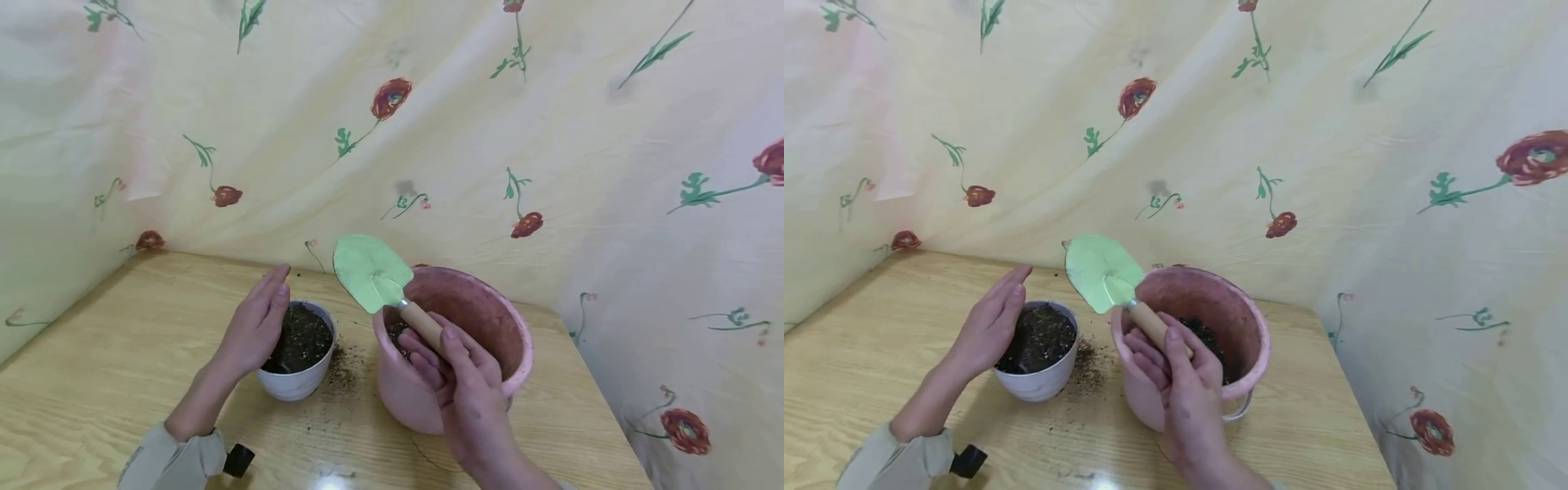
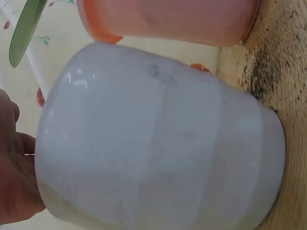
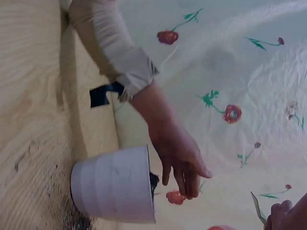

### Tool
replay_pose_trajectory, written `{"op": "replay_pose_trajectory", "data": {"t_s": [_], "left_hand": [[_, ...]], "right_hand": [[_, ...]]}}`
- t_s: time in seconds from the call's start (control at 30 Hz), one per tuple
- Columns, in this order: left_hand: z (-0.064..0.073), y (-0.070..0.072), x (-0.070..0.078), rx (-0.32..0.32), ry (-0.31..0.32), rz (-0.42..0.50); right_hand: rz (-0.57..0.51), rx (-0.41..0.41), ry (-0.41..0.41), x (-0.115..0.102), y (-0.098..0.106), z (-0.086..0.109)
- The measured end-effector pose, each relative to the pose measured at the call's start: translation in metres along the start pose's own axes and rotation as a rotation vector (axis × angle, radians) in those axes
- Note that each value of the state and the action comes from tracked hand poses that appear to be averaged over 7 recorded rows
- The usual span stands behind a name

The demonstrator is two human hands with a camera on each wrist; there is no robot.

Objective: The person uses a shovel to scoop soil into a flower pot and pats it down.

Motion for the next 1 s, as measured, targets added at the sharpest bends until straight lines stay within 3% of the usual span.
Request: {"op": "replay_pose_trajectory", "data": {"t_s": [0.13, 0.37, 0.53, 0.77, 1.0], "left_hand": [[0.0, -0.005, 0.007, -0.005, -0.03, 0.019], [-0.001, -0.022, 0.022, -0.045, -0.088, 0.028], [0.001, -0.036, 0.04, -0.081, -0.137, 0.025], [0.001, -0.054, 0.059, -0.135, -0.134, 0.061], [-0.004, -0.073, 0.067, -0.159, -0.156, 0.088]], "right_hand": [[0.035, 0.02, -0.014, -0.009, 0.009, -0.002], [-0.002, 0.029, 0.015, -0.024, 0.028, -0.009], [0.101, 0.033, 0.057, -0.042, 0.041, -0.02], [0.304, -0.075, 0.131, -0.07, 0.076, -0.05], [0.417, -0.083, 0.151, -0.076, 0.1, -0.061]]}}
Point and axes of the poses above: each hand's wrist, its own z-axis away from the middle knuckle, its own y-axis out of the back of the hand, x = y × z, the point moved 2 cm from there along -z, towards the middle knuckle, and after that the axes turned 1 degree about -z, right-handed, at the moved point
